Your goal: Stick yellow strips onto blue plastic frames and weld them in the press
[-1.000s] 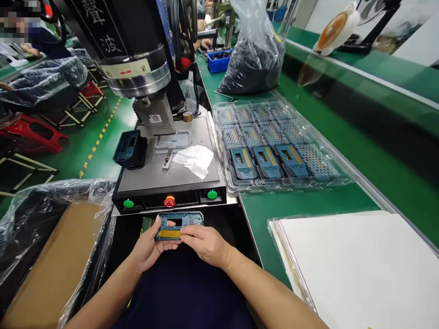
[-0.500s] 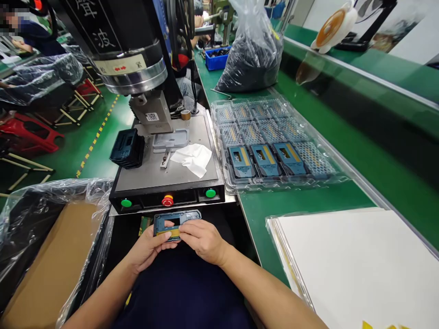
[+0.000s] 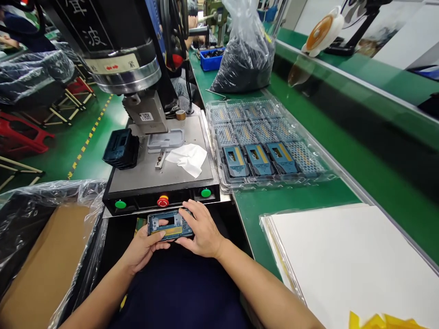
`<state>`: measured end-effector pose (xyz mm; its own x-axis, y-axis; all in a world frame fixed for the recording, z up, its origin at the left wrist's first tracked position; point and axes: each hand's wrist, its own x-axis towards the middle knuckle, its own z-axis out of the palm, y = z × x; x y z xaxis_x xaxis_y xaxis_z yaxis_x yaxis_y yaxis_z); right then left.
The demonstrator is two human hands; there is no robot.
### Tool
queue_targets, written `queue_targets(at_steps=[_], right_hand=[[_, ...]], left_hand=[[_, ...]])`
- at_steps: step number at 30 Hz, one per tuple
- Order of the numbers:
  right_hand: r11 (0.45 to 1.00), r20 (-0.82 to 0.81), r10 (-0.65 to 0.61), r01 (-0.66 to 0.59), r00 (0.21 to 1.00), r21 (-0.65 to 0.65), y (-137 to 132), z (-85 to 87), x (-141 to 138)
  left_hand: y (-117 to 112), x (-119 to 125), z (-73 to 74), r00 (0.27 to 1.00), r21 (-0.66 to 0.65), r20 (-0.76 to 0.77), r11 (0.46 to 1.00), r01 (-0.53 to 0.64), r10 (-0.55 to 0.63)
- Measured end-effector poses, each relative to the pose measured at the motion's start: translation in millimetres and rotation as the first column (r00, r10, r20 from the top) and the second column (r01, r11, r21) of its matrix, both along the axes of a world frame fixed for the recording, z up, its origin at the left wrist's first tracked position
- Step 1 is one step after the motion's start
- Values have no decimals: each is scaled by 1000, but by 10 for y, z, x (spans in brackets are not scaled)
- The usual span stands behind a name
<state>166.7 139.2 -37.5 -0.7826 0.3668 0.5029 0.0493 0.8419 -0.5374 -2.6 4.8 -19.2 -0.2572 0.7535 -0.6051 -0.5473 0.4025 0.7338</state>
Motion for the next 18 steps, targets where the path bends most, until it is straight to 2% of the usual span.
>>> queue_targets(at_steps=[3, 7, 12, 13, 15, 18], right_hand=[[999, 58, 49, -49, 997, -9, 12, -18, -9], [997, 47, 66, -64, 997, -36, 15, -24, -6], [997, 74, -54, 58, 996, -50, 145, 128, -9], [994, 81, -92, 96, 992, -46, 201, 190, -23], [987, 96, -159, 161, 983, -22, 345, 335, -73], [975, 109, -222, 218, 969, 47, 628, 556, -210]], left_hand=[[-13, -4, -11, 1000, -12, 3, 1000, -2, 2], [-27, -22, -23, 1000, 22, 11, 1000, 14, -14], [-54, -99, -87, 998, 173, 29, 984, 45, -51], [-60, -119, -139, 999, 161, 14, 986, 49, -52], [-78, -153, -308, 997, 52, -53, 997, 58, -55], [-130, -177, -693, 987, -130, -156, 991, 26, -46]])
